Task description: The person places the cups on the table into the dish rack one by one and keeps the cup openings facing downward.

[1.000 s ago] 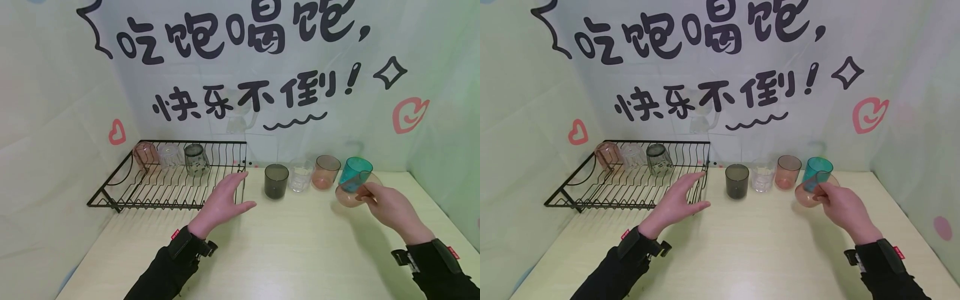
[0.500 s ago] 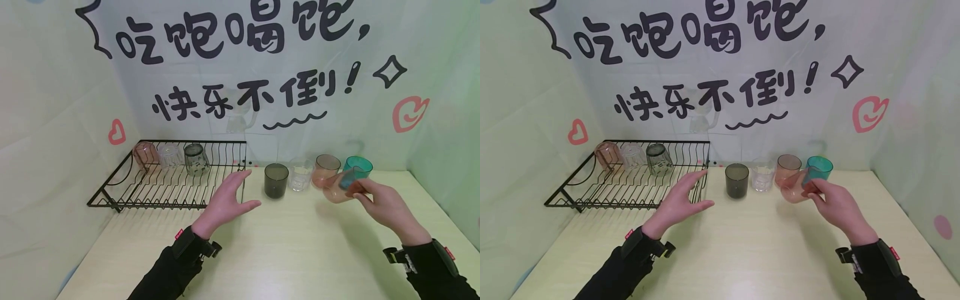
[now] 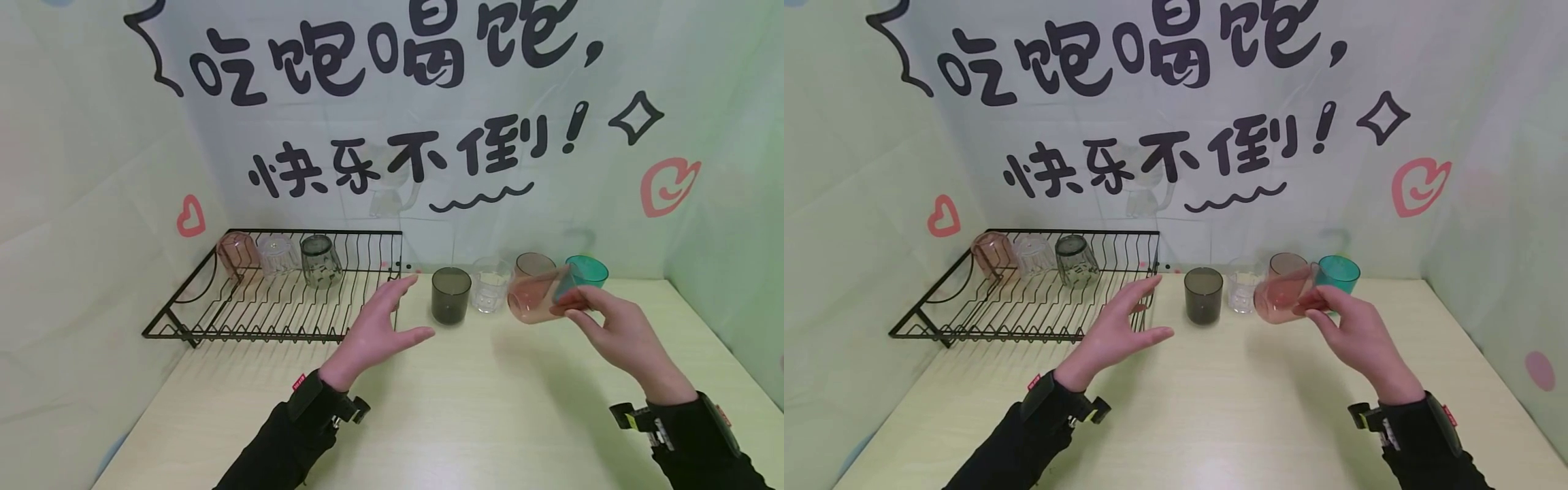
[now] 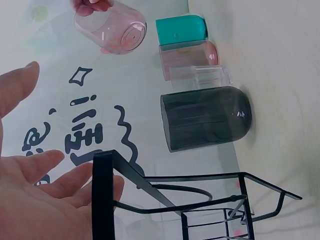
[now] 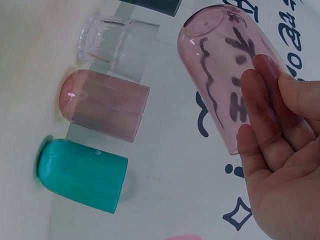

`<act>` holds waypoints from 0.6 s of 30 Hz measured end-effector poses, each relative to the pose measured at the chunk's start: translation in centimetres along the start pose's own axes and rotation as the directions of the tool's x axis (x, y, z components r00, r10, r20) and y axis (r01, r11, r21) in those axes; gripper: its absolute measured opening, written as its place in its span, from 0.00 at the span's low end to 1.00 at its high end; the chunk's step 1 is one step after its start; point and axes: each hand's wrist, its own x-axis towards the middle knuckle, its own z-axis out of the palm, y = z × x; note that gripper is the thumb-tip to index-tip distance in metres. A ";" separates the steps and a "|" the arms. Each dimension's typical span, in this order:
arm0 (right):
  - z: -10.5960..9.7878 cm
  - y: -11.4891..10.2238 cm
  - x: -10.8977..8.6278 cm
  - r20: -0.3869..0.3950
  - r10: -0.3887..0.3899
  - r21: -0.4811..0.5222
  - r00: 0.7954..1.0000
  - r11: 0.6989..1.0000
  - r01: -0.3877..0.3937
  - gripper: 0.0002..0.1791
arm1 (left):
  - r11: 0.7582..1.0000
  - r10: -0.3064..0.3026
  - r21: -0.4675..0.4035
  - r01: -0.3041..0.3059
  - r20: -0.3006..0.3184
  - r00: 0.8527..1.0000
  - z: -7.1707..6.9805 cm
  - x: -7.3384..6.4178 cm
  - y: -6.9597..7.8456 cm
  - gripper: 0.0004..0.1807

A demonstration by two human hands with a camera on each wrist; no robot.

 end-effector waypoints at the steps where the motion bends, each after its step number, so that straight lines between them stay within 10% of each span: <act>1: 0.0 -0.2 0.1 -0.006 0.000 0.008 1.000 1.000 0.000 0.10 | 1.000 0.000 -0.003 0.000 -0.002 1.000 0.0 0.0 0.1 0.45; 18: 1.0 -1.9 0.9 -0.132 -0.075 0.102 0.988 0.991 0.089 0.15 | 0.996 0.058 -0.061 -0.061 -0.050 0.997 0.3 0.5 1.0 0.46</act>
